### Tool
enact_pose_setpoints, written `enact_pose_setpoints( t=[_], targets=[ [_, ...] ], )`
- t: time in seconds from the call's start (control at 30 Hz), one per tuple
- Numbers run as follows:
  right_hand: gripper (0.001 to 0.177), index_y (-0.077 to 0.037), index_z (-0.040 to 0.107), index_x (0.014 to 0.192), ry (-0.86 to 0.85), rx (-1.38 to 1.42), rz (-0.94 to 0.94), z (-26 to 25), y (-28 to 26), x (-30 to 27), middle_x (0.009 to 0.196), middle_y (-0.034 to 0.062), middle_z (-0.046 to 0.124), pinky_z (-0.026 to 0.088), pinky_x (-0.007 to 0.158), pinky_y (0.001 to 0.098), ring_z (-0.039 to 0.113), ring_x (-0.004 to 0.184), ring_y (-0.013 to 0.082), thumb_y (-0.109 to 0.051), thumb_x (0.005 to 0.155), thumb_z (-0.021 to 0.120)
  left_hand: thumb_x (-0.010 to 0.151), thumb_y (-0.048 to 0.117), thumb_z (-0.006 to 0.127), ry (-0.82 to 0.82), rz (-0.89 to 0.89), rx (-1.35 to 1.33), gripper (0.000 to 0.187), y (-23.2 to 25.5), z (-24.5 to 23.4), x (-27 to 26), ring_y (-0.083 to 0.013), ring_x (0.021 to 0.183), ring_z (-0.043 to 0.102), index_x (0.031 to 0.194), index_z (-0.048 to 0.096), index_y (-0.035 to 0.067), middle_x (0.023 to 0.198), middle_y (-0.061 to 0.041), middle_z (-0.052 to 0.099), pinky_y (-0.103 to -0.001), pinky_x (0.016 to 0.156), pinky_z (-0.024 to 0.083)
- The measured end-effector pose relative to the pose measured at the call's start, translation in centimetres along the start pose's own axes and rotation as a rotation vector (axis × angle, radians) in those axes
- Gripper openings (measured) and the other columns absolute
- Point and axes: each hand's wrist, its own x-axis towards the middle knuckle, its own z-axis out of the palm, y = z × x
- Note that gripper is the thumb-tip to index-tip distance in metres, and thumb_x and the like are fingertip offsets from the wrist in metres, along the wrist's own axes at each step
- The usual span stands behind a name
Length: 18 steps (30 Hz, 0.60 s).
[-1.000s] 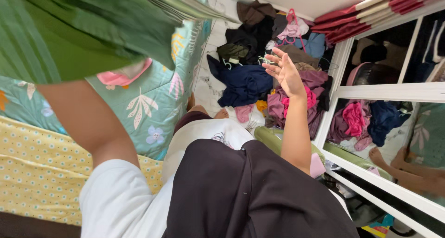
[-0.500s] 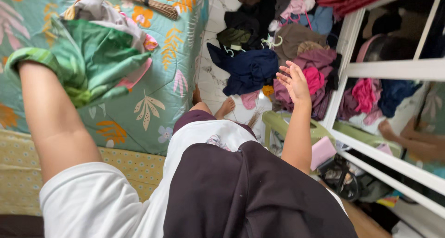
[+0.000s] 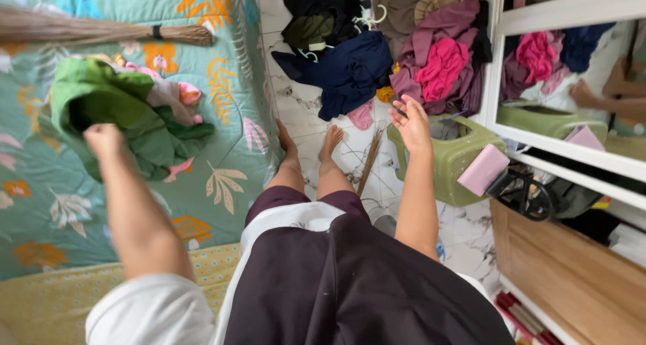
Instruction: The person organizes various items of clothing and pillows from the floor and bed, eventually placing a top on a hanger.
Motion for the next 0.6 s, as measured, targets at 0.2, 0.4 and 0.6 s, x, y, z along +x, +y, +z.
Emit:
enact_pose_setpoints(
  t=[0.2, 0.4, 0.6],
  targets=[
    [0.028, -0.01, 0.049, 0.116, 0.122, 0.025, 0.023, -2.6, 6.7, 4.9, 0.104, 0.0062, 0.057, 0.047, 0.077, 0.0326, 0.056, 0.089, 0.0194, -0.02, 0.091, 0.048, 0.085, 0.012, 0.056, -0.69, 0.421, -0.093, 0.038, 2.2, 13.9, -16.5, -0.0272, 0.112, 0.046, 0.12, 0.047, 0.0, 0.119, -0.018, 0.049, -0.037, 0.097, 0.035],
    [0.03, -0.014, 0.056, 0.111, 0.204, -0.384, -0.122, -6.1, 18.7, 19.2, 0.119, 0.007, 0.055, 0.043, 0.083, 0.034, 0.051, 0.107, 0.0196, -0.021, 0.082, 0.056, 0.087, 0.006, 0.051, -0.948, 0.556, -0.139, 0.037, 9.3, 23.4, -27.2, -0.0292, 0.119, 0.043, 0.124, 0.046, 0.006, 0.128, -0.014, 0.049, -0.038, 0.101, 0.03],
    [0.027, -0.024, 0.066, 0.103, 0.219, -1.212, -0.422, -7.1, 28.7, 35.9, 0.134, 0.0233, 0.033, 0.027, 0.101, 0.0406, 0.027, 0.123, 0.0403, -0.033, 0.077, 0.065, 0.089, 0.006, 0.048, -1.006, 0.488, -0.083, 0.032, 3.9, 30.4, -30.4, -0.0275, 0.117, 0.044, 0.121, 0.049, 0.006, 0.124, -0.011, 0.051, -0.035, 0.1, 0.033]
  ],
)
